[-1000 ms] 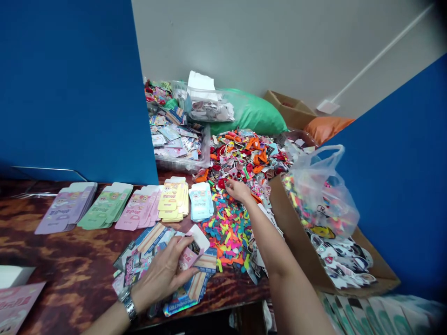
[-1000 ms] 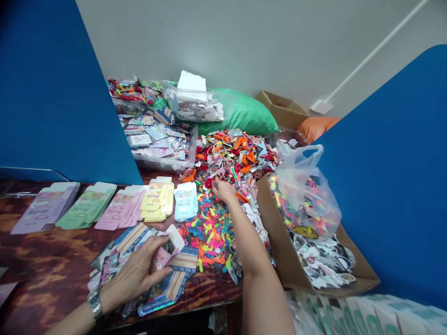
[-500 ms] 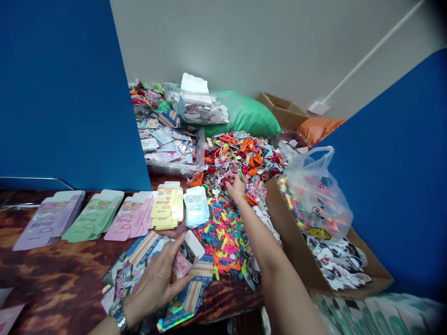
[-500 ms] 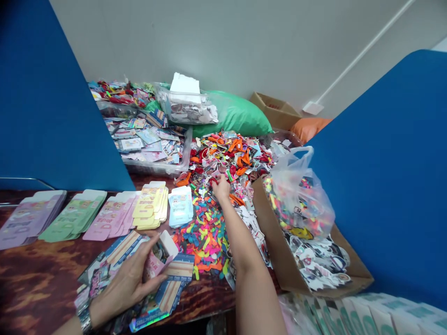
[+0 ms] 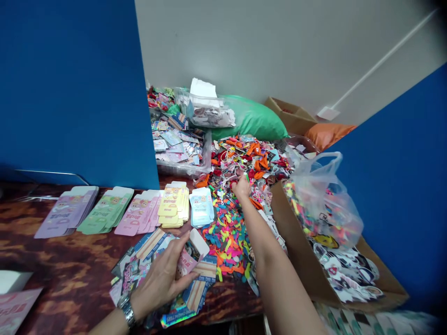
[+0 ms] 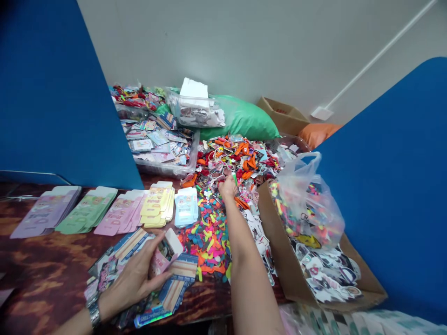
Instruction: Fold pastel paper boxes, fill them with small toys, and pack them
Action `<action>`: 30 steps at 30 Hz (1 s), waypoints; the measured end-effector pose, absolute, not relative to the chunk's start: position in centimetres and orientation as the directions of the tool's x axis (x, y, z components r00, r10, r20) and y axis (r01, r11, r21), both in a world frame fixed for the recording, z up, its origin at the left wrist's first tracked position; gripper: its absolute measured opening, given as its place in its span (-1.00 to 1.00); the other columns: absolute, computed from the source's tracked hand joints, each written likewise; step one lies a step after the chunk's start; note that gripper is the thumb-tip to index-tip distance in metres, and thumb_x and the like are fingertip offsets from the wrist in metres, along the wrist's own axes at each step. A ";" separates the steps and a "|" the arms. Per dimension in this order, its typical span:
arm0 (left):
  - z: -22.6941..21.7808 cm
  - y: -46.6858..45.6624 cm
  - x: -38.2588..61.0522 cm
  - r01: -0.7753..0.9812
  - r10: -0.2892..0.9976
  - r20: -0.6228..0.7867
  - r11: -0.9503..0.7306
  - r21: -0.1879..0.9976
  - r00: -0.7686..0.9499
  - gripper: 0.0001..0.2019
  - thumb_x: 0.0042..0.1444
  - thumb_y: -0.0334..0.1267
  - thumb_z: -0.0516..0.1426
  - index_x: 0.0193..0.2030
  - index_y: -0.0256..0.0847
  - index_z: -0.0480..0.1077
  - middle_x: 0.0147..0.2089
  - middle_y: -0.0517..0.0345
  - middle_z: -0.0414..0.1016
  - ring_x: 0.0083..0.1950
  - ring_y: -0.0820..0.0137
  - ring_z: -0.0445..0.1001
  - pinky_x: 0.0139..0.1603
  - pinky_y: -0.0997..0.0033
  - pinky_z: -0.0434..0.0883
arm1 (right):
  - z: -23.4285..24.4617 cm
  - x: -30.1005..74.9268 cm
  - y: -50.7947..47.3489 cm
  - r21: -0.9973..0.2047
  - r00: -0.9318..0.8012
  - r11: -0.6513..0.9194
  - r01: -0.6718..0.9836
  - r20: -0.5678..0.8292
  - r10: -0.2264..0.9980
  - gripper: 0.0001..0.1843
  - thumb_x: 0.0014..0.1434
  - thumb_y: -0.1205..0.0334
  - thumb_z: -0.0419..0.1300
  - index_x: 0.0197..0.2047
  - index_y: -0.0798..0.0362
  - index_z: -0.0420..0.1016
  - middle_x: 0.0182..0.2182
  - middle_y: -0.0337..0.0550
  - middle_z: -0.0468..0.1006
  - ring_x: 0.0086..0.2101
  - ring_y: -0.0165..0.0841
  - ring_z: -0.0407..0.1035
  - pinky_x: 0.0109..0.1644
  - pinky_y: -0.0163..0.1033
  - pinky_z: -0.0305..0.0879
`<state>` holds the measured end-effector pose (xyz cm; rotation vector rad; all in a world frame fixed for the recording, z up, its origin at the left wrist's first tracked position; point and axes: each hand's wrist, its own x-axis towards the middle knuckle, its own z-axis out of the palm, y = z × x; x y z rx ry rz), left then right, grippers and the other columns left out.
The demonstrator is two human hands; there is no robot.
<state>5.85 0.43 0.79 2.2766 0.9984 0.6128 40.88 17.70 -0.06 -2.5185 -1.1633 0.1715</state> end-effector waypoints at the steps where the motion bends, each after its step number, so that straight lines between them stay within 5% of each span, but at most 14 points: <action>1: 0.8 0.4 5.8 0.502 0.770 0.181 -0.555 0.664 0.612 -0.21 0.21 -0.10 0.13 0.44 -0.07 -0.26 0.33 -0.11 0.23 0.29 0.16 0.32 0.17 0.15 0.41 | 0.4 40.8 17.5 -0.378 0.637 -0.577 0.724 0.046 0.770 -0.62 0.11 0.21 0.15 0.01 0.11 0.32 -0.18 0.07 0.52 -0.19 -0.12 0.45 -0.12 -0.08 0.30; 8: 1.1 0.8 5.0 0.513 0.831 0.199 -0.490 0.705 0.520 -0.21 0.19 -0.07 0.14 0.43 -0.09 -0.22 0.34 -0.12 0.22 0.29 0.14 0.32 0.21 0.13 0.38 | 7.0 39.6 14.0 -0.469 0.332 -0.242 0.849 0.119 0.936 -0.59 0.08 0.20 0.13 0.03 0.00 0.31 -0.34 -0.25 0.49 -0.32 -0.32 0.40 -0.20 -0.26 0.28; 13: 1.4 1.3 5.5 0.494 0.844 0.179 -0.453 0.742 0.505 -0.19 0.18 -0.05 0.15 0.44 -0.08 -0.23 0.33 -0.13 0.21 0.31 0.12 0.29 0.23 0.06 0.35 | 12.3 36.4 9.7 -0.732 -0.003 0.087 0.676 0.116 0.993 -0.58 0.07 0.24 0.14 0.04 0.03 0.30 -0.38 -0.29 0.38 -0.44 -0.43 0.29 -0.37 -0.33 0.24; 20: 1.2 1.5 5.2 0.506 0.856 0.171 -0.437 0.743 0.488 -0.16 0.15 -0.03 0.18 0.44 -0.10 -0.20 0.32 -0.15 0.21 0.29 0.10 0.30 0.20 0.05 0.36 | 16.2 30.9 5.5 -0.899 -0.235 0.092 0.428 -0.013 0.972 -0.64 0.09 0.24 0.20 -0.01 0.03 0.33 -0.39 -0.26 0.39 -0.47 -0.48 0.31 -0.44 -0.37 0.26; 24: 1.2 1.0 4.6 0.523 0.865 0.175 -0.433 0.734 0.471 -0.16 0.15 -0.02 0.18 0.44 -0.07 -0.20 0.32 -0.12 0.21 0.28 0.11 0.29 0.18 0.08 0.36 | 16.8 29.2 4.3 -0.890 -0.307 0.111 0.442 -0.033 0.951 -0.68 0.13 0.24 0.19 -0.02 0.03 0.33 -0.38 -0.24 0.41 -0.44 -0.46 0.35 -0.41 -0.36 0.30; 30: 1.9 0.6 4.1 0.529 0.855 0.195 -0.459 0.714 0.480 -0.18 0.15 -0.02 0.18 0.43 -0.04 -0.17 0.26 -0.07 0.28 0.21 0.13 0.36 0.11 0.12 0.40 | 16.0 26.6 3.1 -0.683 -0.539 0.380 0.623 -0.023 0.842 -0.66 0.14 0.39 0.13 0.01 0.01 0.35 -0.35 -0.25 0.47 -0.37 -0.43 0.37 -0.28 -0.31 0.30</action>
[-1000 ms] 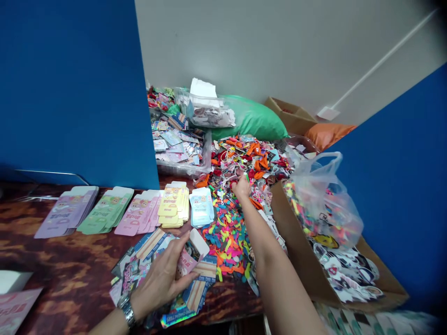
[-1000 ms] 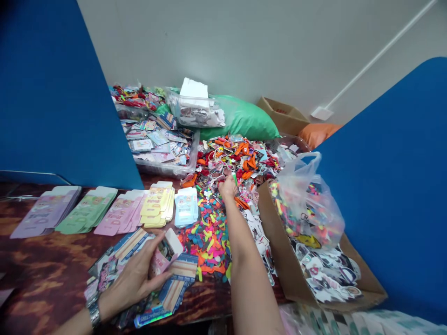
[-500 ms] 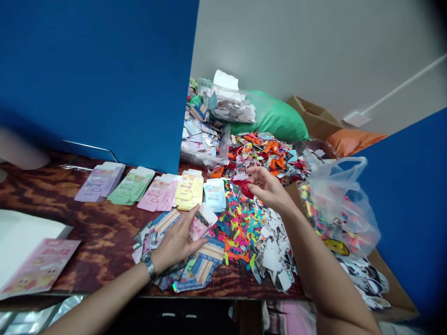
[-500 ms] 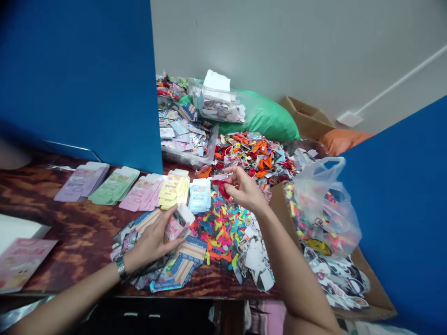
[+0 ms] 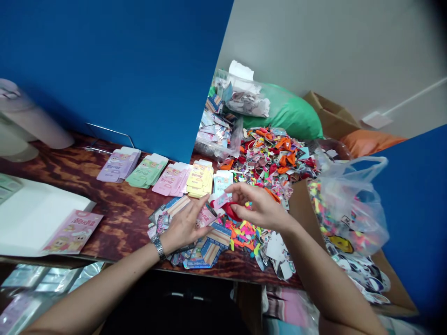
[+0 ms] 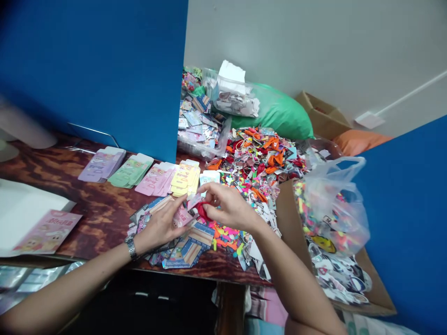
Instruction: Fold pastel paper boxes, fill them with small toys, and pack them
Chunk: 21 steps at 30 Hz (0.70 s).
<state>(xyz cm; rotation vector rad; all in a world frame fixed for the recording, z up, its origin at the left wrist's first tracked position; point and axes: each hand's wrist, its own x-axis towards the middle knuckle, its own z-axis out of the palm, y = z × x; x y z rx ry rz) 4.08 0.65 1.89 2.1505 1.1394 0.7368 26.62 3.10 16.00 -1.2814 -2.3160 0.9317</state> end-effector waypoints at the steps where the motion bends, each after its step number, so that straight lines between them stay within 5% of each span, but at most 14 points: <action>1: 2.0 0.6 4.0 0.526 0.852 0.203 -0.467 0.711 0.482 -0.19 0.15 -0.02 0.17 0.43 -0.03 -0.17 0.25 -0.06 0.28 0.20 0.13 0.36 0.10 0.13 0.40 | 15.7 26.2 3.0 -0.644 -0.568 0.418 0.640 -0.031 0.822 -0.65 0.13 0.40 0.12 0.00 0.00 0.36 -0.38 -0.27 0.47 -0.38 -0.42 0.37 -0.27 -0.31 0.28; 9: 1.9 -0.5 3.7 0.557 0.803 0.274 -0.573 0.601 0.530 -0.24 0.20 0.00 0.11 0.44 0.00 -0.19 0.18 -0.07 0.31 0.18 0.14 0.36 0.08 0.13 0.42 | 12.9 23.3 3.1 -0.425 -0.523 0.437 0.792 -0.104 0.846 -0.68 0.06 0.41 0.13 -0.08 0.00 0.39 -0.26 -0.17 0.52 -0.29 -0.33 0.40 -0.22 -0.29 0.25; 12: 1.9 -0.6 3.7 0.567 0.824 0.268 -0.544 0.619 0.499 -0.21 0.19 0.01 0.11 0.44 -0.02 -0.23 0.12 -0.06 0.34 0.12 0.16 0.40 0.06 0.14 0.43 | 11.8 22.7 2.8 -0.495 -0.437 0.359 0.791 -0.047 0.898 -0.70 0.07 0.43 0.12 -0.10 0.01 0.37 -0.27 -0.17 0.51 -0.32 -0.36 0.41 -0.24 -0.31 0.27; 17: 1.7 -0.3 3.3 0.593 0.857 0.259 -0.499 0.632 0.446 -0.19 0.17 -0.01 0.13 0.44 -0.04 -0.22 0.12 -0.07 0.34 0.11 0.15 0.40 0.09 0.11 0.40 | 10.9 22.4 1.5 -0.801 -0.430 0.202 0.563 -0.075 0.900 -0.65 0.21 0.34 0.09 0.08 -0.01 0.28 -0.21 -0.19 0.53 -0.31 -0.43 0.46 -0.24 -0.34 0.36; 21: 1.4 -0.4 3.4 0.605 0.846 0.269 -0.521 0.602 0.461 -0.21 0.19 -0.01 0.12 0.44 -0.04 -0.21 0.10 -0.07 0.35 0.11 0.15 0.41 0.08 0.12 0.41 | 10.7 22.4 1.2 -0.734 -0.376 0.245 0.634 -0.016 0.926 -0.73 0.22 0.24 0.16 0.01 0.00 0.38 -0.26 -0.18 0.53 -0.32 -0.39 0.45 -0.25 -0.31 0.37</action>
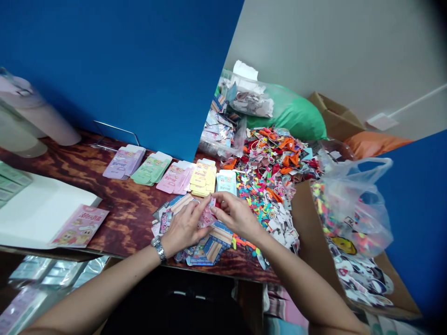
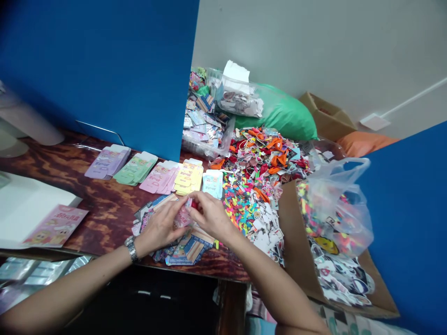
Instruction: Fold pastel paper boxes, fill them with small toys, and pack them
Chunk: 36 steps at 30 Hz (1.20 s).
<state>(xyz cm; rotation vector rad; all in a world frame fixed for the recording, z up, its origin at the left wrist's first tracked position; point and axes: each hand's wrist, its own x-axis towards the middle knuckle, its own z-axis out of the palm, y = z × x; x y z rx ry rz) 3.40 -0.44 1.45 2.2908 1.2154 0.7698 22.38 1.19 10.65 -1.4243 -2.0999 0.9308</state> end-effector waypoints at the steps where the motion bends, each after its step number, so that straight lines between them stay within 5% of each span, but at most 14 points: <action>1: 1.4 -0.5 3.5 0.603 0.844 0.273 -0.524 0.602 0.462 -0.21 0.19 -0.01 0.12 0.44 -0.04 -0.22 0.10 -0.07 0.36 0.11 0.15 0.41 0.08 0.13 0.41 | 10.5 22.4 1.2 -0.705 -0.366 0.266 0.658 0.009 0.930 -0.77 0.22 0.26 0.15 -0.03 0.00 0.40 -0.27 -0.17 0.54 -0.32 -0.38 0.45 -0.24 -0.31 0.37; 10: 1.2 -0.7 3.6 0.618 0.852 0.294 -0.519 0.591 0.434 -0.12 0.17 0.02 0.12 0.46 -0.09 -0.33 0.22 -0.14 0.32 0.16 0.12 0.39 0.08 0.14 0.42 | 10.0 22.3 0.8 -0.452 -0.408 0.395 0.800 0.073 0.910 -0.83 0.27 0.28 0.10 -0.08 -0.04 0.44 -0.27 -0.13 0.62 -0.26 -0.30 0.50 -0.17 -0.28 0.33; 16: 1.3 -0.8 3.5 0.623 0.847 0.299 -0.527 0.578 0.439 -0.12 0.17 -0.01 0.13 0.46 -0.11 -0.32 0.17 -0.14 0.34 0.15 0.11 0.40 0.07 0.14 0.42 | 11.2 23.0 0.9 -0.534 -0.380 0.308 0.787 -0.028 0.925 -0.81 0.22 0.30 0.15 -0.09 -0.01 0.48 -0.48 -0.27 0.56 -0.47 -0.39 0.44 -0.36 -0.35 0.23; 24: 1.7 -0.9 3.8 0.637 0.825 0.329 -0.564 0.526 0.459 -0.12 0.17 -0.07 0.14 0.46 -0.07 -0.34 0.10 -0.09 0.38 0.09 0.11 0.40 0.08 0.10 0.40 | 11.9 23.3 1.1 -0.516 -0.466 0.408 0.753 0.020 0.885 -0.70 0.28 0.31 0.09 0.07 -0.03 0.41 -0.29 -0.16 0.59 -0.29 -0.34 0.47 -0.19 -0.30 0.31; 28: 1.7 -1.0 3.9 0.625 0.827 0.324 -0.560 0.544 0.459 -0.15 0.18 -0.06 0.13 0.46 -0.11 -0.31 0.11 -0.10 0.37 0.12 0.11 0.39 0.10 0.10 0.40 | 10.5 22.4 0.3 -0.460 -0.461 0.426 0.780 0.038 0.886 -0.84 0.30 0.30 0.08 -0.10 0.01 0.44 -0.29 -0.13 0.58 -0.29 -0.32 0.49 -0.18 -0.27 0.37; 32: 1.6 -0.7 3.7 0.601 0.839 0.345 -0.543 0.586 0.422 -0.14 0.17 -0.06 0.14 0.45 -0.18 -0.27 0.17 -0.17 0.33 0.18 0.09 0.35 0.12 0.10 0.40 | 10.2 21.9 -0.5 -0.454 -0.541 0.555 0.697 0.173 0.823 -0.70 0.31 0.37 0.01 0.09 0.03 0.35 -0.06 0.00 0.51 -0.11 -0.32 0.46 -0.06 -0.25 0.42; 36: 1.6 -0.5 3.5 0.568 0.840 0.372 -0.541 0.620 0.395 -0.12 0.16 -0.05 0.16 0.45 -0.18 -0.29 0.25 -0.19 0.27 0.23 0.10 0.32 0.15 0.10 0.38 | 10.9 22.3 -0.8 -0.363 -0.468 0.583 0.727 0.360 0.807 -0.78 0.29 0.38 0.07 -0.02 0.06 0.42 -0.15 -0.02 0.52 -0.14 -0.30 0.45 -0.09 -0.23 0.44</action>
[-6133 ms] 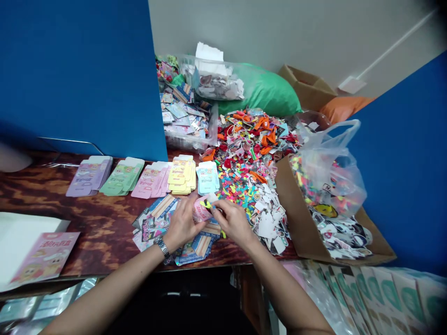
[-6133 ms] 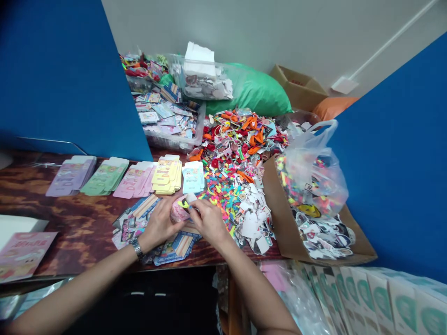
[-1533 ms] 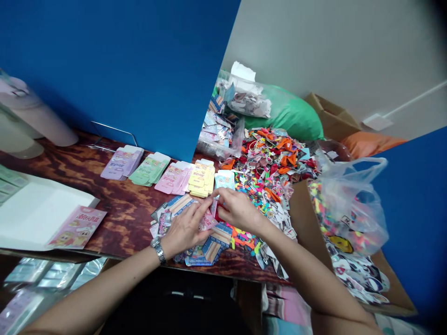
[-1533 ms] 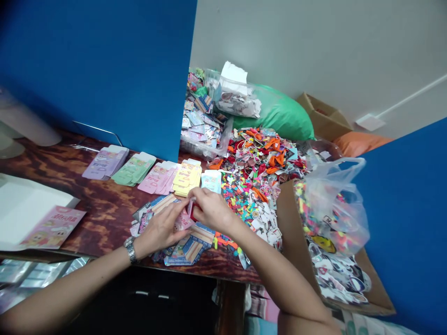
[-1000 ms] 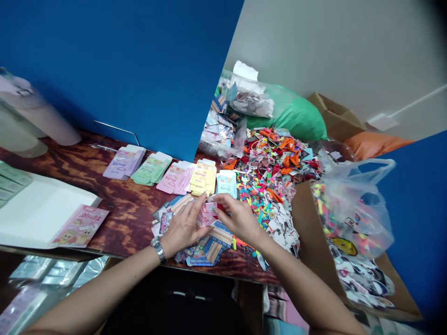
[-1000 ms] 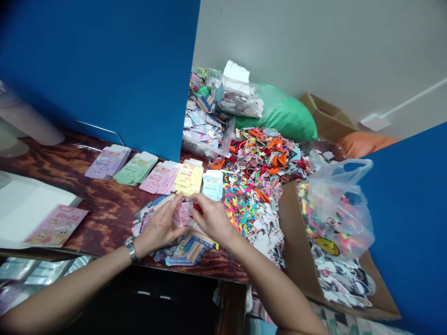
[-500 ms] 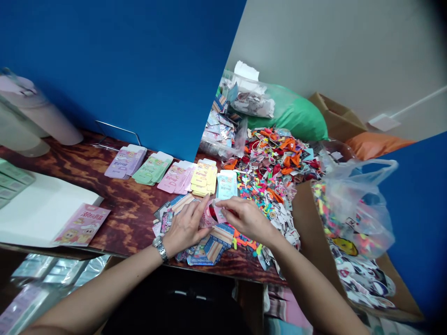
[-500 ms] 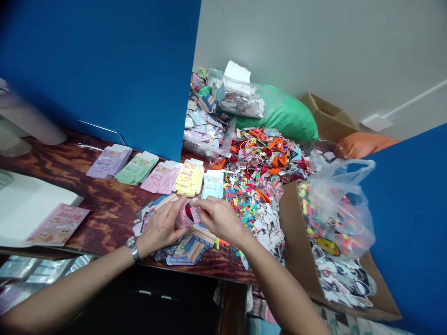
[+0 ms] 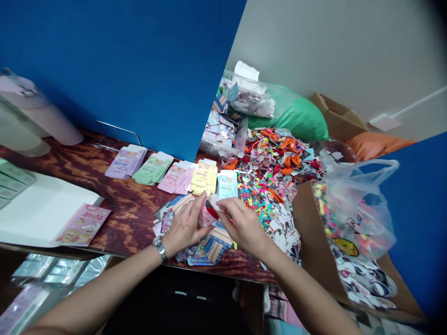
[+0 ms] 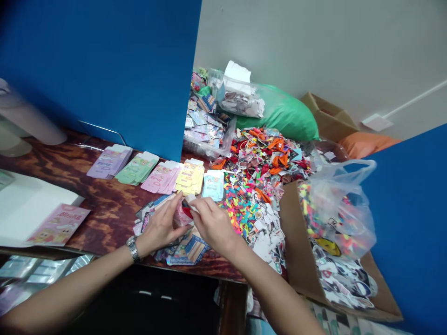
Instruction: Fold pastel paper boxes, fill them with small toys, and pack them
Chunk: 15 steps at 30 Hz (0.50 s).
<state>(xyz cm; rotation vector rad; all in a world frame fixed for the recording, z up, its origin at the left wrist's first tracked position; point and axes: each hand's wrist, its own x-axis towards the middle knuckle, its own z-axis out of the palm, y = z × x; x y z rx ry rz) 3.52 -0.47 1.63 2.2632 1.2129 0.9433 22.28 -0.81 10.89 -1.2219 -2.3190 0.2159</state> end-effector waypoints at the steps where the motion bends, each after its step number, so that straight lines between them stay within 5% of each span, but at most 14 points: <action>1: 1.7 -0.4 3.5 0.555 0.839 0.378 -0.542 0.631 0.390 -0.12 0.16 -0.06 0.16 0.45 -0.17 -0.28 0.25 -0.18 0.26 0.23 0.11 0.33 0.15 0.10 0.38 | 10.9 22.5 -0.8 -0.316 -0.473 0.599 0.736 0.393 0.789 -0.82 0.28 0.36 0.10 -0.07 0.05 0.45 -0.15 -0.01 0.53 -0.13 -0.26 0.43 -0.05 -0.18 0.42; 4: 1.8 -0.4 3.4 0.518 0.834 0.391 -0.549 0.656 0.389 -0.15 0.15 -0.06 0.18 0.44 -0.13 -0.22 0.22 -0.15 0.29 0.18 0.14 0.36 0.13 0.12 0.40 | 10.5 23.2 -0.9 -0.262 -0.490 0.622 0.738 0.426 0.760 -0.86 0.25 0.28 0.17 -0.13 0.04 0.52 0.01 0.06 0.47 0.00 -0.15 0.35 0.07 -0.03 0.35; 10: 1.2 -0.8 3.4 0.440 0.788 0.425 -0.606 0.663 0.445 -0.32 0.14 -0.09 0.20 0.33 -0.10 -0.01 0.10 -0.08 0.37 0.08 0.20 0.43 0.05 0.16 0.44 | 8.8 23.7 -1.2 -0.634 -0.549 0.514 0.578 0.164 0.819 -0.69 0.36 0.28 0.00 0.08 0.02 0.46 -0.09 -0.03 0.51 -0.10 -0.32 0.44 -0.04 -0.22 0.41; 15: 1.2 -0.8 3.4 0.473 0.793 0.419 -0.603 0.643 0.442 -0.27 0.16 -0.07 0.18 0.36 -0.15 -0.08 0.16 -0.15 0.33 0.14 0.16 0.40 0.09 0.14 0.42 | 7.8 22.5 -2.0 -0.749 -0.266 0.348 0.564 0.234 0.935 -0.58 0.31 0.28 0.07 0.23 -0.03 0.29 0.01 -0.07 0.53 -0.09 -0.32 0.48 -0.04 -0.24 0.43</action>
